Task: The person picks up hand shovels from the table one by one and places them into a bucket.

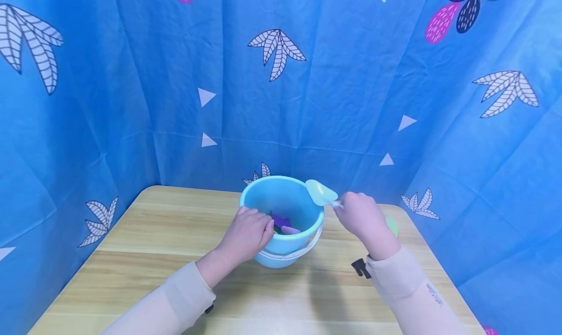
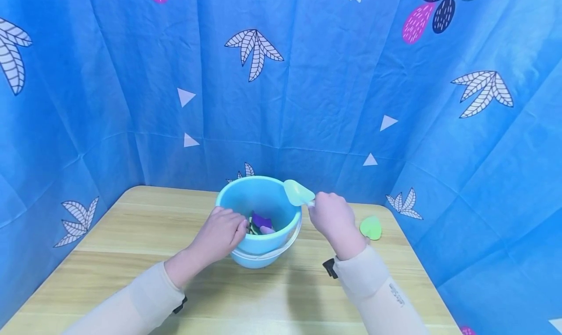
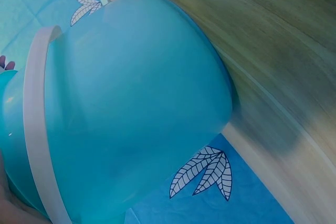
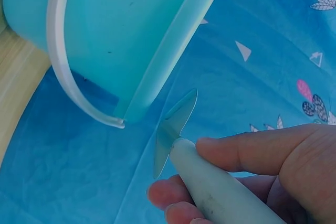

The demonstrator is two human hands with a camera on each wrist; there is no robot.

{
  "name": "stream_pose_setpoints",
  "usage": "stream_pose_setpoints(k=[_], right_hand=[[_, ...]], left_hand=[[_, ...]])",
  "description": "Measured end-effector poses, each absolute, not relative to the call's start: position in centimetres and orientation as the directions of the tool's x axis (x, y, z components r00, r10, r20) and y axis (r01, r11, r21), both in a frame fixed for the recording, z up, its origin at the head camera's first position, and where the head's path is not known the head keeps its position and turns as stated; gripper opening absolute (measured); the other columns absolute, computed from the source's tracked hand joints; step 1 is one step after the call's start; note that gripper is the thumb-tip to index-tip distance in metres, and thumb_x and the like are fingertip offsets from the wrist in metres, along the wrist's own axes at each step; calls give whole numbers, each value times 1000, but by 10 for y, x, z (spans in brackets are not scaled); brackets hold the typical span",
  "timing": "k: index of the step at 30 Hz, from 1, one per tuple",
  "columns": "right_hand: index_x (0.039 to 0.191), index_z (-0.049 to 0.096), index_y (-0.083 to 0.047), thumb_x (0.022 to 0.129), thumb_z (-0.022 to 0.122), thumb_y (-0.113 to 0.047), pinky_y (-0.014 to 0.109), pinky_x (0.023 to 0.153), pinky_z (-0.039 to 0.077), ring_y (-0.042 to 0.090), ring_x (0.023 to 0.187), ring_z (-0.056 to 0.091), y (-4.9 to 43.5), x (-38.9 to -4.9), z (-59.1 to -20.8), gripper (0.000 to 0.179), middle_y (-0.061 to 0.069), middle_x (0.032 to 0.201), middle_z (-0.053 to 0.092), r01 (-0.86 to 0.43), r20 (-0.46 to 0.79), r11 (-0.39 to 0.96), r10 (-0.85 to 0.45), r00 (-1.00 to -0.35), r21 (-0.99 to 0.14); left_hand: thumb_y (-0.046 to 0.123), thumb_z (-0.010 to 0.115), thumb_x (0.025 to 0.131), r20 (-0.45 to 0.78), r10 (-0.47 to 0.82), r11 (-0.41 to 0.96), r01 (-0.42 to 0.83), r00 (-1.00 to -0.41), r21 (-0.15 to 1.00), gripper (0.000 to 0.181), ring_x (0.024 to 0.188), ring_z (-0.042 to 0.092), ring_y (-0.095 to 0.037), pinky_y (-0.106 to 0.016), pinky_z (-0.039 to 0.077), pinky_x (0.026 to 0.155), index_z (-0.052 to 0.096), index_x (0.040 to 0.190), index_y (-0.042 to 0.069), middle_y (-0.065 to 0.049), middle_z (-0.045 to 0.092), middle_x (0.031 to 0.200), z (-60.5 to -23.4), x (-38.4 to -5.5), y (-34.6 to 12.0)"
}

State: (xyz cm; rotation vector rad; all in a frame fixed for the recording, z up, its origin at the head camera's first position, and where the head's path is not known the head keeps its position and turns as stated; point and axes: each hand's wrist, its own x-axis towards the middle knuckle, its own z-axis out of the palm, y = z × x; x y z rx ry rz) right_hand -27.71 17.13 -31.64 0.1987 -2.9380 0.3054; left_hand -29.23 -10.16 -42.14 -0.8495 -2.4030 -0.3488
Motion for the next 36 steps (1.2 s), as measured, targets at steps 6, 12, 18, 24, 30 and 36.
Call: stream_pose_setpoints(k=[6, 12, 18, 24, 30, 36], right_hand=[[57, 42, -14, 97, 57, -23, 33, 50, 34, 17, 48, 35, 166, -279, -316, 44, -1, 53, 34, -162, 197, 968, -124, -972, -191], [56, 42, -14, 97, 60, -25, 33, 51, 34, 18, 49, 36, 158, -280, -313, 46, -1, 52, 34, -164, 189, 967, -127, -974, -196], [56, 40, -14, 97, 59, -23, 32, 50, 34, 18, 48, 37, 151, -280, -312, 46, -1, 52, 33, -157, 177, 968, -122, -977, -194], [56, 39, -14, 96, 57, -20, 31, 50, 34, 17, 47, 35, 146, -281, -313, 45, -1, 52, 31, -164, 167, 965, -131, -977, -203], [57, 41, -13, 94, 59, -18, 30, 51, 34, 17, 48, 36, 141, -285, -315, 41, -1, 53, 31, -187, 160, 965, -158, -974, -186], [64, 52, -11, 94, 61, -19, 32, 52, 36, 20, 52, 42, 136, -288, -316, 33, 1, 57, 35, -190, 146, 971, -169, -975, -146]], left_hand=[[26, 46, 100, 579, 498, 769, 637, -645, 48, 31, 66, 42, -10, -35, 38, 77, 52, 69, 23, 12, 47, 63, -422, -293, -101], [26, 46, 100, 582, 498, 767, 639, -643, 49, 31, 66, 42, -10, -35, 38, 77, 52, 69, 23, 12, 47, 63, -422, -293, -101], [26, 46, 100, 582, 498, 765, 641, -643, 55, 31, 66, 42, -10, -35, 38, 77, 51, 69, 23, 12, 47, 63, -421, -293, -102], [22, 54, 98, 582, 494, 766, 640, -646, 61, 29, 66, 42, -11, -35, 38, 77, 51, 69, 23, 11, 47, 63, -421, -292, -102], [25, 50, 99, 583, 493, 764, 642, -646, 66, 30, 66, 42, -11, -35, 38, 77, 52, 69, 23, 11, 49, 64, -421, -292, -101], [27, 45, 100, 581, 495, 765, 641, -646, 62, 31, 67, 43, -11, -35, 38, 77, 54, 71, 22, 11, 50, 64, -422, -292, -101]])
